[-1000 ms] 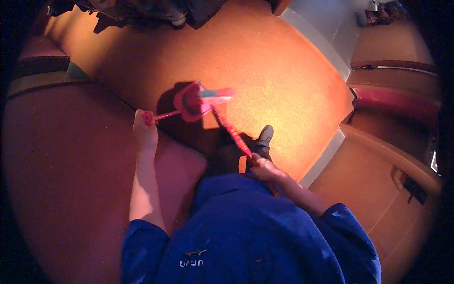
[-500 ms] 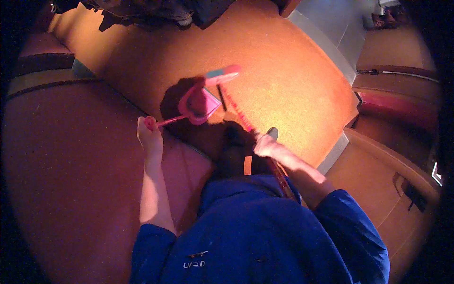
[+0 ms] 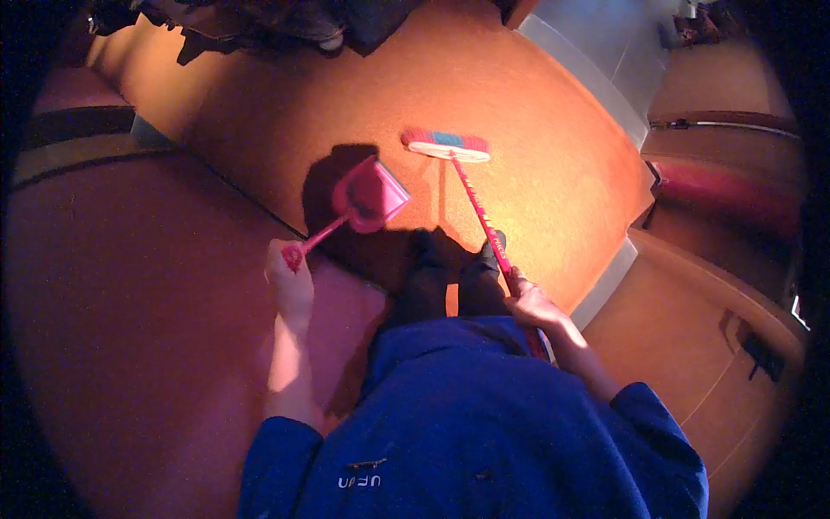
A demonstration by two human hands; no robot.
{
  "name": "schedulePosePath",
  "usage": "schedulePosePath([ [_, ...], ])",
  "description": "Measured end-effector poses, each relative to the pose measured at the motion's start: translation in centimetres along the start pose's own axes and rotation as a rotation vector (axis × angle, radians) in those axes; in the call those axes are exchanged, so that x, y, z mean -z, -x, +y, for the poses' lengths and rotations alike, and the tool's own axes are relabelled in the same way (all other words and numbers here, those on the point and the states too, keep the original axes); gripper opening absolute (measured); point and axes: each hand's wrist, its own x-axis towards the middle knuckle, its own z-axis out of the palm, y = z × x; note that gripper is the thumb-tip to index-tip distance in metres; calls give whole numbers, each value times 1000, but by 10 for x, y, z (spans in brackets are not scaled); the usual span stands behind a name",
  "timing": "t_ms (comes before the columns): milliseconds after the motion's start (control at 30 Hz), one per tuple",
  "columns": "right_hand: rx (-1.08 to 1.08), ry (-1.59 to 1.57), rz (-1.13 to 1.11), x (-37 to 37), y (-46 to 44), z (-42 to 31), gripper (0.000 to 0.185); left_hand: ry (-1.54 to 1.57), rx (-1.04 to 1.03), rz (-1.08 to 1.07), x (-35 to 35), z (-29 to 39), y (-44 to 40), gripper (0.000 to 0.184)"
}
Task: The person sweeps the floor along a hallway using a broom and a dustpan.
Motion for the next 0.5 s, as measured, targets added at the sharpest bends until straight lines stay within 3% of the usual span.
schedulePosePath([
  [33,-12,85,-60,-1,-6,-2,64,19,-39,4,-7,7,5,7],
  [133,25,-78,-260,-10,29,-54,53,124,-39,-40,-27,0,11,6],
  [233,428,-399,-254,-53,33,-18,51,27,-26,-9,-32,9,14,5],
  [267,429,-405,-253,-53,34,-3,51,57,-66,14,-32,6,15,6],
  [333,225,-119,-228,-9,82,-19,52,85,-120,54,-24,14,42,7],
  [367,147,-130,-149,-5,84,-8,55,95,-112,64,-21,23,46,8],
  [400,244,-289,-170,11,87,5,58,105,-103,72,-20,37,52,10],
  [500,112,-190,73,3,53,57,57,125,-102,42,-24,54,62,12],
])
